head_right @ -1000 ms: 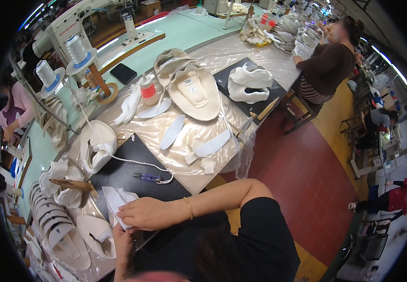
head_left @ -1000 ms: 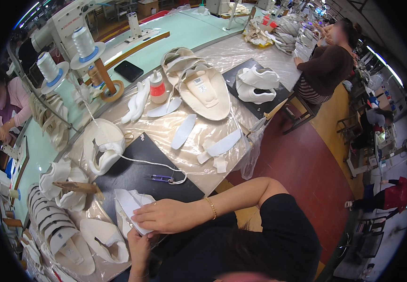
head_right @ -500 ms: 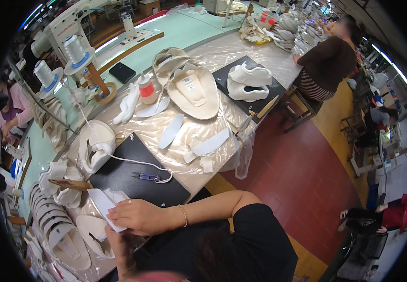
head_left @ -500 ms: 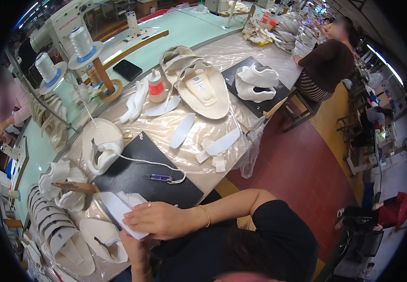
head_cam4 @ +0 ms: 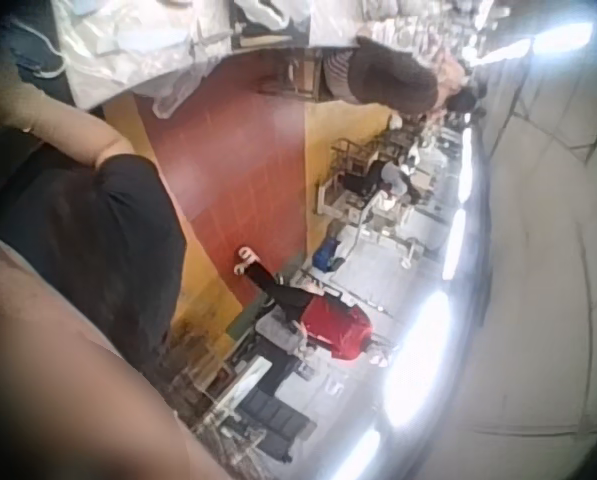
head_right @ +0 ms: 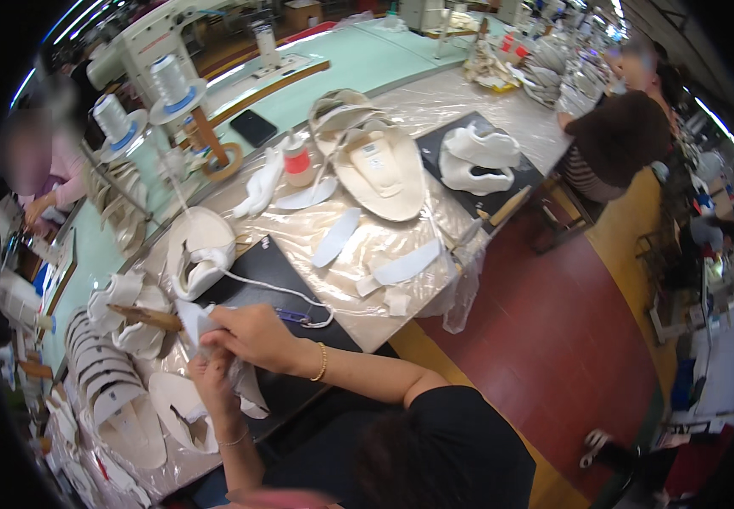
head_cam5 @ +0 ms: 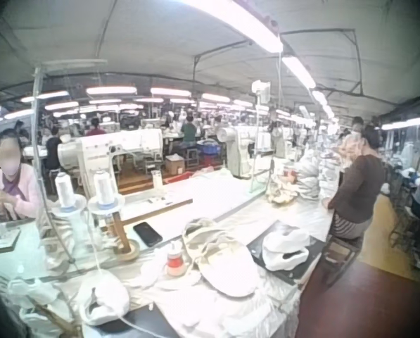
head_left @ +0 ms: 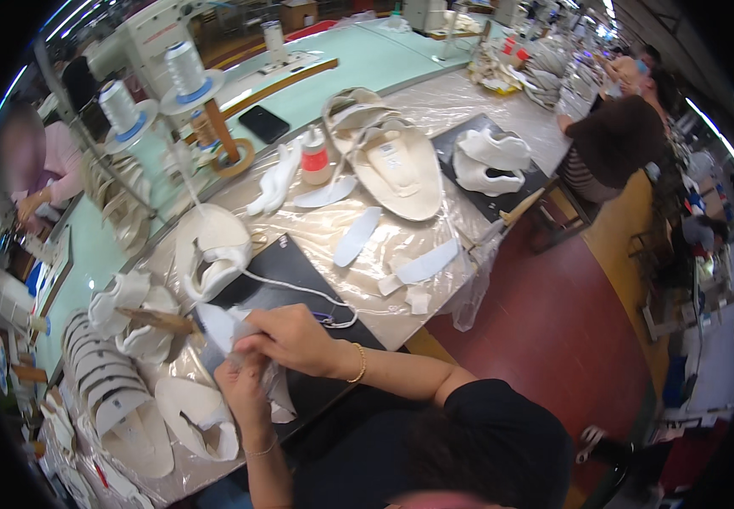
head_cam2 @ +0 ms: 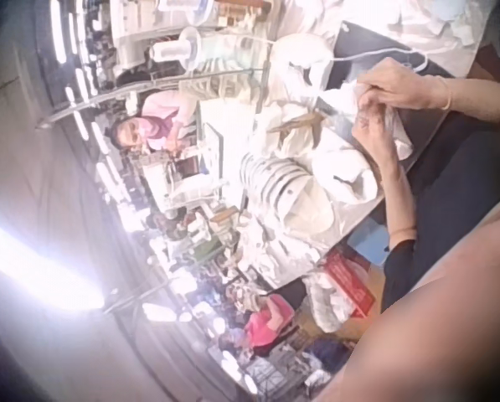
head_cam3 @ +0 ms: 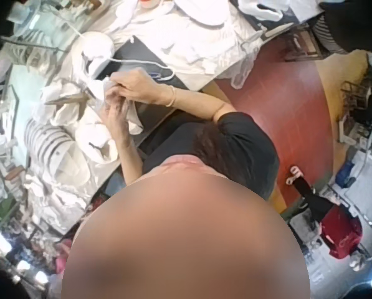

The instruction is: The person uses a small blade to trim excess material from white slipper uppers. They repeatedly reposition the slipper parts, cut along edges, and remove small offcuts by hand. The trimmed pieces remain on the work surface.

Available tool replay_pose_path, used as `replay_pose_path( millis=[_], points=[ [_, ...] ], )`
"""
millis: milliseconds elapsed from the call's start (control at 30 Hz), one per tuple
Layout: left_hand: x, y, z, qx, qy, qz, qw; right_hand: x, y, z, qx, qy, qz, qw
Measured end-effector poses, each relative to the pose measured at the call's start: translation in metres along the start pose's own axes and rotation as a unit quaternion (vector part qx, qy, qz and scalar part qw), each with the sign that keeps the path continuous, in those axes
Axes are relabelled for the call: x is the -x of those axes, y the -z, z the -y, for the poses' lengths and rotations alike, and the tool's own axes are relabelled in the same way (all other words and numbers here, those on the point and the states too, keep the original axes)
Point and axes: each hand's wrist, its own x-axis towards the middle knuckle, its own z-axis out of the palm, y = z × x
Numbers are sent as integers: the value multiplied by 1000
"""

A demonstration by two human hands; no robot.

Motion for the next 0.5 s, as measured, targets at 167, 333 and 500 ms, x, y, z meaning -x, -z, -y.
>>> replay_pose_path(
  millis=[167, 333, 500],
  points=[
    [6, -3, 5, -4, 62, 20, 998, 9, -2, -3, -70, -88, -24, 993],
    [11, -9, 4, -5, 73, 88, 993, 14, 3, -2, -127, -172, -52, 976],
    [10, -23, 5, -49, 93, 112, 988, 10, 16, 1, -176, -233, -52, 955]
  ],
)
